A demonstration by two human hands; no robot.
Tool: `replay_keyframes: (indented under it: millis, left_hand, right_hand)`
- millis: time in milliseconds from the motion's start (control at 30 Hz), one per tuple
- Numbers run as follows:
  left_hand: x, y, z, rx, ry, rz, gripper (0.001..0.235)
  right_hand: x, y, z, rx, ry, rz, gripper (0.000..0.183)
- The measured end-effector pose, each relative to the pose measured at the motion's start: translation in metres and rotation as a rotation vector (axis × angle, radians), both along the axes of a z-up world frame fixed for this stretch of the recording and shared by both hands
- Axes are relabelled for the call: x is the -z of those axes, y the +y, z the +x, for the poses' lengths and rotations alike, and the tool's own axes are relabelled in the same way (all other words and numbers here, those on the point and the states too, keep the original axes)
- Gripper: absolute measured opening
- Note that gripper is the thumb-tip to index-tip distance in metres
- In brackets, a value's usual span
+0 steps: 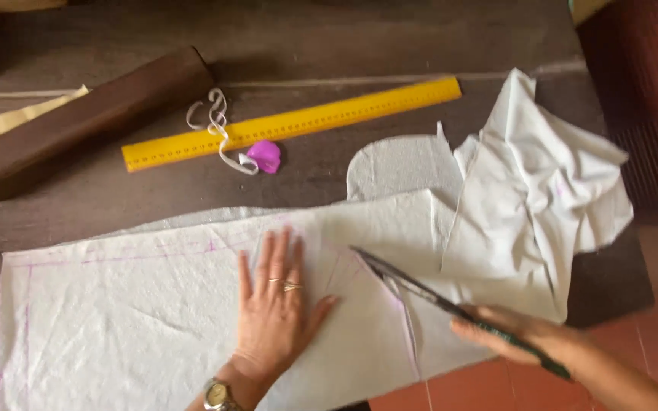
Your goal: Marking fabric with a ruler and chalk before cutting it into pattern pieces using tailor scissors.
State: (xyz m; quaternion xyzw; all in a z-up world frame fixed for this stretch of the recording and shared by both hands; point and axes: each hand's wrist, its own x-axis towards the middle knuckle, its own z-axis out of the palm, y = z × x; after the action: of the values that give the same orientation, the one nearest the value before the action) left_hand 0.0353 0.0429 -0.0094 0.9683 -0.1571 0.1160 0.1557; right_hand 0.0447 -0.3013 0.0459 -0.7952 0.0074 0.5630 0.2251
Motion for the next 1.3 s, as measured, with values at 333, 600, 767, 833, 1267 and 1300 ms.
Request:
replay_keyframes:
  millis: [333,600,767,833,1267,1300]
  left_hand:
    - [0.011,-0.005,0.009,-0.244,0.079,0.164,0.105]
    - [0.006,-0.005,0.007,-0.219,0.055,0.130,0.102]
    - [0.005,-0.004,0.009,-0.227,0.051,0.138,0.102]
    - [0.004,-0.004,0.010,-0.225,0.051,0.142,0.102]
    - [0.005,-0.004,0.010,-0.234,0.025,0.141,0.101]
    - [0.005,-0.004,0.010,-0.233,0.026,0.134,0.101]
  right_hand:
    - [0.010,-0.014,0.025,-0.089,-0.138,0.034,0.036]
    - [0.002,-0.004,0.029,-0.076,-0.072,-0.155,0.034]
    - [-0.007,-0.008,0.029,-0.070,-0.091,-0.214,0.035]
    - [-0.002,-0.041,0.020,-1.494,-1.417,0.096,0.060]
    - [0.013,-0.009,0.034,-0.237,-0.135,0.030,0.038]
    - [0.013,-0.010,0.035,-0.242,-0.135,0.052,0.038]
